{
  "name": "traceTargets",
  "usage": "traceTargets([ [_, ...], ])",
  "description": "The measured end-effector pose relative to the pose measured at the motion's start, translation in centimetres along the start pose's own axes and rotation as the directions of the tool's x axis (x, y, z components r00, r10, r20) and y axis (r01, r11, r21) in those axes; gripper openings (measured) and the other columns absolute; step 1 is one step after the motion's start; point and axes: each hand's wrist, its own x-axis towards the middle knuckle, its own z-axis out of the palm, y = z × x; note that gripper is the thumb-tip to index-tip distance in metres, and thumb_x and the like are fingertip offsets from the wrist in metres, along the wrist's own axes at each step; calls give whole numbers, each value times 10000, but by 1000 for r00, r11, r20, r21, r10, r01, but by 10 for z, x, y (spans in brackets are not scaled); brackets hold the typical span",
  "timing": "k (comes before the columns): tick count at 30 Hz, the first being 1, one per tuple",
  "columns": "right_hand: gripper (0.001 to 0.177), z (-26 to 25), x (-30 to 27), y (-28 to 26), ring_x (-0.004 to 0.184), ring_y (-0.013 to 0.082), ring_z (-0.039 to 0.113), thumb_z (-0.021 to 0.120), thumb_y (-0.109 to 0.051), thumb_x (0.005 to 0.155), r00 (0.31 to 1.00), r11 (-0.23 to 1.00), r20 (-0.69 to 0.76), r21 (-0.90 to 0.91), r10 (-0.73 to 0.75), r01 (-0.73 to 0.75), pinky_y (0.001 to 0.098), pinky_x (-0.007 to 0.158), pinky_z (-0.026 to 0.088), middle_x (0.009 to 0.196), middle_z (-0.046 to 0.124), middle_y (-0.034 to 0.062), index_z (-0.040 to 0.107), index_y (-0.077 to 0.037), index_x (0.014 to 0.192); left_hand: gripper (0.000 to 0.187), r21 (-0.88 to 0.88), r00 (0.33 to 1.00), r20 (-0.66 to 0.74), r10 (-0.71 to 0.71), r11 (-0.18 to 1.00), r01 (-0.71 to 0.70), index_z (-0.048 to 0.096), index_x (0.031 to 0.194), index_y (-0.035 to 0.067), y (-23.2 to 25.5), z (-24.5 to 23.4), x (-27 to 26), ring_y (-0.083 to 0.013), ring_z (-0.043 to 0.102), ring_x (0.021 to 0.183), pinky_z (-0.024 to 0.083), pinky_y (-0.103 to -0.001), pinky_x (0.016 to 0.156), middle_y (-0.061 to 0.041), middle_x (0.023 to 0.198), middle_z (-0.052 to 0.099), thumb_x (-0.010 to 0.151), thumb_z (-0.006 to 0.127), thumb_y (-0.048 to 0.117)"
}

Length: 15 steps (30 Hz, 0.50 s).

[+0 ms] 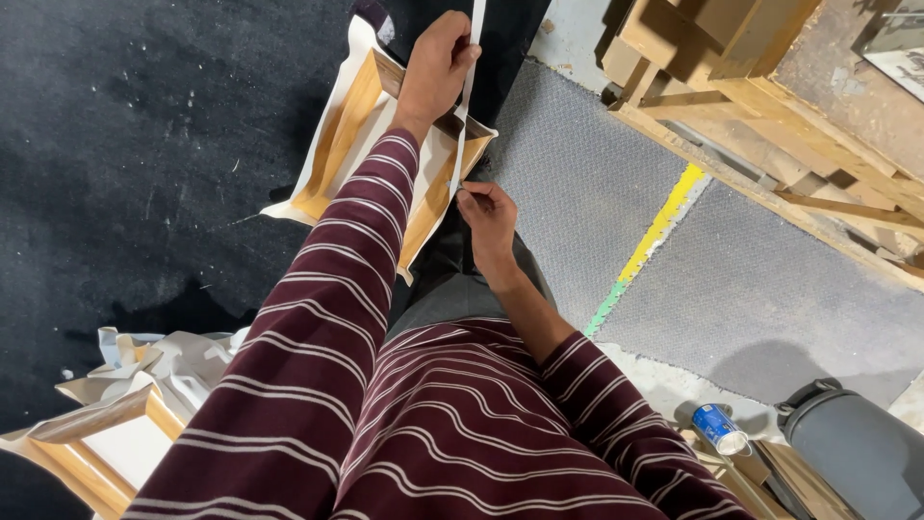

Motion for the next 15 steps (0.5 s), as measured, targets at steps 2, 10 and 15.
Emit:
traceTargets([
  [2, 99, -1, 2, 0, 654, 109, 544, 733, -63, 954, 999, 1000, 23, -3, -27, 27, 243, 643, 552, 723, 613, 19, 721, -13, 1039, 302, -2, 1000, -5, 8, 1000, -8, 422, 885, 93, 1, -1, 0, -191, 393, 704, 384, -328, 628, -50, 820, 450, 945, 655, -90],
  [10, 117, 7, 2, -9, 644, 111, 516, 744, -96, 947, 998, 998, 22, -15, -53, 53, 241, 586, 459, 719, 608, 22, 705, -17, 1024, 288, 7, 999, -35, 32, 999, -32, 425, 883, 100, 4, -3, -3, -187, 385, 689, 367, -338, 635, -41, 808, 439, 963, 653, -55],
  [15, 120, 1, -9, 5, 659, 95, 559, 739, -111, 954, 1000, 998, 26, -65, -18, 19, 235, 629, 517, 741, 640, 15, 715, -32, 1041, 284, -2, 999, -47, -3, 1000, 3, 440, 885, 103, 2, -2, -2, -197, 418, 685, 392, -342, 643, -50, 794, 461, 972, 673, -33],
])
